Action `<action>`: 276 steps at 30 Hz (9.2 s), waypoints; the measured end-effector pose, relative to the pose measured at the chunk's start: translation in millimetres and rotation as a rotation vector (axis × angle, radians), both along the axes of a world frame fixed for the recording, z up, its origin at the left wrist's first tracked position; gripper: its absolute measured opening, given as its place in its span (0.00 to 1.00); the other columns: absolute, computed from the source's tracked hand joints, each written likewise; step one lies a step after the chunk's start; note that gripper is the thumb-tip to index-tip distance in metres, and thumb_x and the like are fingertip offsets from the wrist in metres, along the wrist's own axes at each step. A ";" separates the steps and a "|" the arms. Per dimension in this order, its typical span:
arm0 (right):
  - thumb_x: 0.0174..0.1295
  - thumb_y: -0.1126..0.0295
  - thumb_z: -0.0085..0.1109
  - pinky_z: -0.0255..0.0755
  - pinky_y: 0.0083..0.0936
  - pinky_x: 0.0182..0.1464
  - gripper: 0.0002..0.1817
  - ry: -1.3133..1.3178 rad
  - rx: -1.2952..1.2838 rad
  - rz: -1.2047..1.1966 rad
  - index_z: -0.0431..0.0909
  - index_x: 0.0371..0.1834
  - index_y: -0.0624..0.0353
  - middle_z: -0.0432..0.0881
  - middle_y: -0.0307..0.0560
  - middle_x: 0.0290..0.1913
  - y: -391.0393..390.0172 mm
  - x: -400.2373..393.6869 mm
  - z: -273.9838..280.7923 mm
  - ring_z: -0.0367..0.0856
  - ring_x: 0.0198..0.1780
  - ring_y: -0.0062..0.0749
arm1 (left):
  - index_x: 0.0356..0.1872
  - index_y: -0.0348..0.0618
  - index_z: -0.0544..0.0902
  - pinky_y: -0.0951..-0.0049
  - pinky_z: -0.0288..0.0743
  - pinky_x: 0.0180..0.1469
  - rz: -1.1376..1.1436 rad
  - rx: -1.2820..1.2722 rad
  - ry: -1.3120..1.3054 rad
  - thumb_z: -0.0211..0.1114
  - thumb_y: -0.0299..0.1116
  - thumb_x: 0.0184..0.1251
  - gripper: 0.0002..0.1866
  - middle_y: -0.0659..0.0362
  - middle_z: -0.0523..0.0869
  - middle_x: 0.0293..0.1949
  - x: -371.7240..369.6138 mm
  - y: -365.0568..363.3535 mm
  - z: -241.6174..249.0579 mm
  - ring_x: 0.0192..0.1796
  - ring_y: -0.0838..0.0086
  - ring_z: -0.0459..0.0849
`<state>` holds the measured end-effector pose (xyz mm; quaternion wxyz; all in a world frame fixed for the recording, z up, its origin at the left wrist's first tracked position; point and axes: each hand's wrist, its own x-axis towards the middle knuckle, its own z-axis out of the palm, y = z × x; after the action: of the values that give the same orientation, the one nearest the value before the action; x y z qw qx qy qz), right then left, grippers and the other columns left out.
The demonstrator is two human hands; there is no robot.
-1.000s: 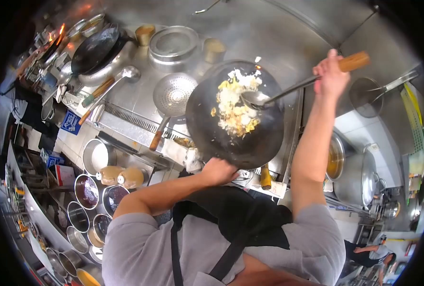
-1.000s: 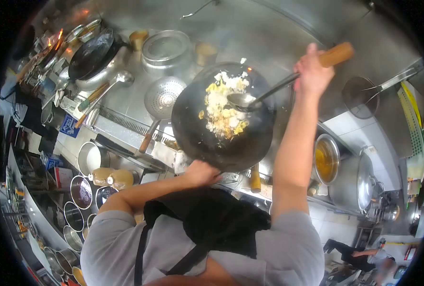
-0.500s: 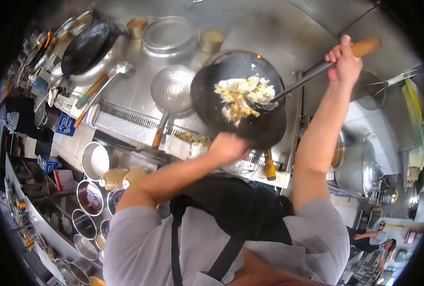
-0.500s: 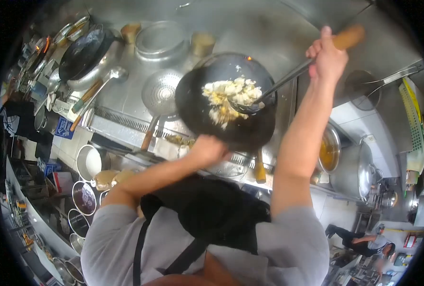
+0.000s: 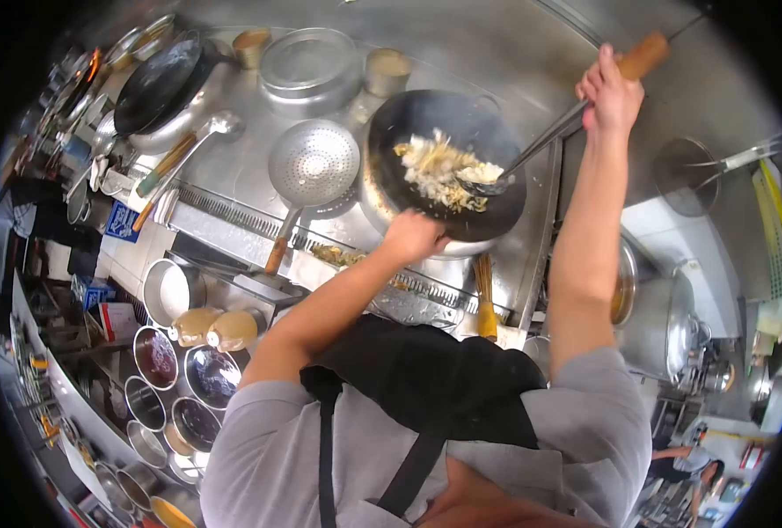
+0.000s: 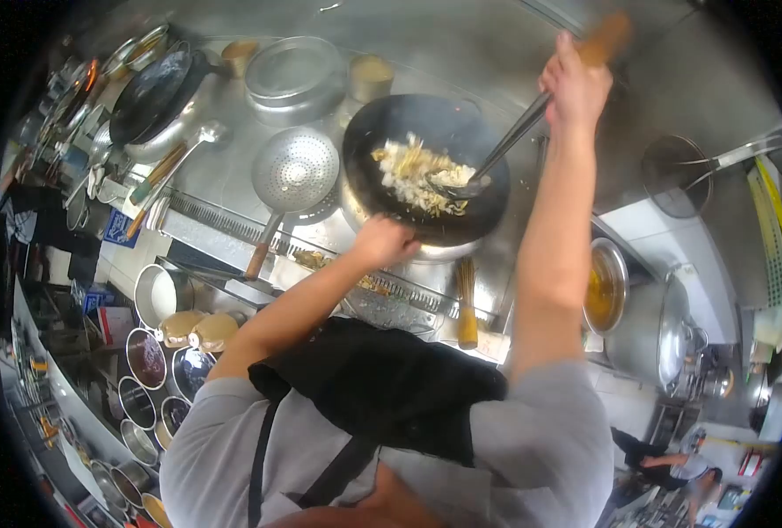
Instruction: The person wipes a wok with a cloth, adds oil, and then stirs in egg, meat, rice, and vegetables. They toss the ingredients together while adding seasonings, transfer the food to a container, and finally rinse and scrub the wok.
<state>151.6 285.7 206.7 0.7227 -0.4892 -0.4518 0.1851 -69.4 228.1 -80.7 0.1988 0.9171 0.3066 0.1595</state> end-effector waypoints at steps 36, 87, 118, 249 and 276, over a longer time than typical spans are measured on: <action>0.64 0.73 0.61 0.57 0.20 0.18 0.14 0.023 -0.071 0.159 0.65 0.24 0.55 0.65 0.35 0.15 -29.3 -47.5 -79.4 0.60 0.15 0.19 | 0.21 0.47 0.78 0.68 0.72 0.42 -1.248 -0.219 -0.373 0.57 0.39 0.66 0.14 0.62 0.80 0.28 -193.3 -75.7 328.9 0.34 0.72 0.82; 0.62 0.69 0.64 0.66 0.21 0.27 0.10 -0.017 -0.029 0.239 0.74 0.27 0.57 0.73 0.34 0.21 40.8 -1.9 -199.8 0.71 0.24 0.19 | 0.32 0.49 0.87 0.61 0.70 0.53 -0.059 -0.121 0.202 0.59 0.49 0.66 0.16 0.55 0.87 0.30 24.6 20.3 -30.3 0.39 0.62 0.86; 0.66 0.74 0.57 0.55 0.21 0.17 0.07 0.328 0.077 0.063 0.68 0.33 0.57 0.63 0.33 0.17 -81.3 -20.5 -54.0 0.59 0.14 0.19 | 0.26 0.50 0.86 0.55 0.78 0.39 0.047 -0.196 0.139 0.60 0.52 0.64 0.19 0.51 0.86 0.25 5.2 -51.5 62.1 0.33 0.56 0.86; 0.67 0.74 0.56 0.61 0.25 0.20 0.08 -0.011 0.219 -0.074 0.67 0.32 0.58 0.62 0.35 0.17 -36.7 -35.6 -77.3 0.60 0.17 0.23 | 0.26 0.48 0.86 0.52 0.78 0.45 -0.126 -0.135 0.101 0.61 0.46 0.59 0.15 0.51 0.86 0.28 -78.9 -46.1 -19.0 0.37 0.54 0.86; 0.69 0.69 0.56 0.57 0.24 0.18 0.15 0.087 0.164 -0.067 0.64 0.24 0.53 0.60 0.32 0.15 -78.5 -41.4 -8.6 0.58 0.15 0.19 | 0.23 0.50 0.85 0.54 0.80 0.37 -0.255 -0.005 0.034 0.62 0.49 0.59 0.15 0.52 0.86 0.24 -92.3 -61.5 12.2 0.31 0.56 0.86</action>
<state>110.2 207.2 198.1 0.7850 -0.4347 -0.4171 0.1442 -161.7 166.6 -68.5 0.2147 0.9506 0.1913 0.1166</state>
